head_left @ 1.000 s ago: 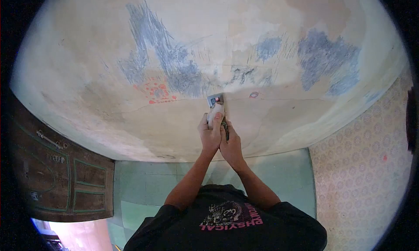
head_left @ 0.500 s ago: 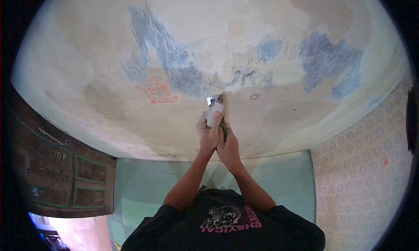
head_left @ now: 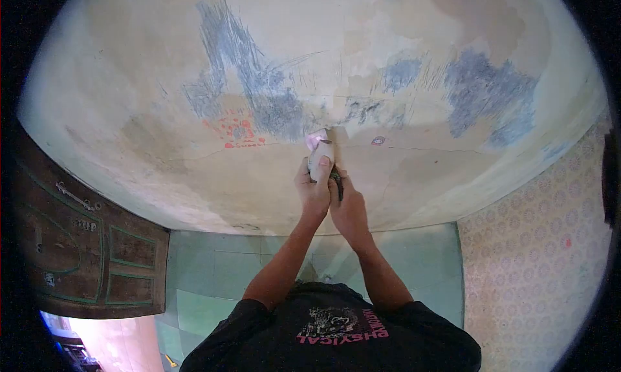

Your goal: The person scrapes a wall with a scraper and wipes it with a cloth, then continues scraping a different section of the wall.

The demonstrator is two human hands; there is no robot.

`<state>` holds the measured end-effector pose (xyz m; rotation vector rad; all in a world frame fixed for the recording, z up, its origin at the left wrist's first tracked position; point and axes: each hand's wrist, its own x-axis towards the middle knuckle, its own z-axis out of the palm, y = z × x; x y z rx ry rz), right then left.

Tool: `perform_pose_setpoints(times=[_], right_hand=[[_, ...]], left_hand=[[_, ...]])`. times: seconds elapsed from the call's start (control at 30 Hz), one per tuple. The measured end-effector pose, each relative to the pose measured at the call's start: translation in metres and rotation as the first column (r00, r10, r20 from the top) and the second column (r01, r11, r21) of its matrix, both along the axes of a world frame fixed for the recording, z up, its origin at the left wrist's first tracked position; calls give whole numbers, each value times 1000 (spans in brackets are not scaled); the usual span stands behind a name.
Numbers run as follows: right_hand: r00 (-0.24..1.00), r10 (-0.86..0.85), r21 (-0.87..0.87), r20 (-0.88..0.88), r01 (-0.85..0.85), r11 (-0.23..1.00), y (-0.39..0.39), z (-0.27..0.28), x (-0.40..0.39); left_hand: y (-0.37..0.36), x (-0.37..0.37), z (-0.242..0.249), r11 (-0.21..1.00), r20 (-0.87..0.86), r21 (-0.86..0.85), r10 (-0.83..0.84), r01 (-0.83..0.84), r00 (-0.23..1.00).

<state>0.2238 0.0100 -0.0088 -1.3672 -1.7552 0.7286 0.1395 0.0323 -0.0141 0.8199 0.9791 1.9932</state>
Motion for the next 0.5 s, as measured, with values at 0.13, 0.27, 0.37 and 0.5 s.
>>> perform_pose_setpoints(times=[0.13, 0.27, 0.37, 0.5], right_hand=[[997, 0, -29, 75, 2, 1000, 7, 5, 8], [993, 19, -15, 112, -17, 1000, 5, 15, -6], [998, -13, -7, 54, 13, 1000, -1, 7, 13], [998, -51, -28, 38, 52, 998, 5, 3, 0]], left_hand=[[4, 1, -14, 999, -98, 3, -44, 45, 994], [3, -11, -7, 999, 15, 13, -52, 52, 999], [-1, 5, -3, 997, -10, 17, -78, 78, 997], [6, -5, -8, 990, 31, -13, -139, 139, 990]])
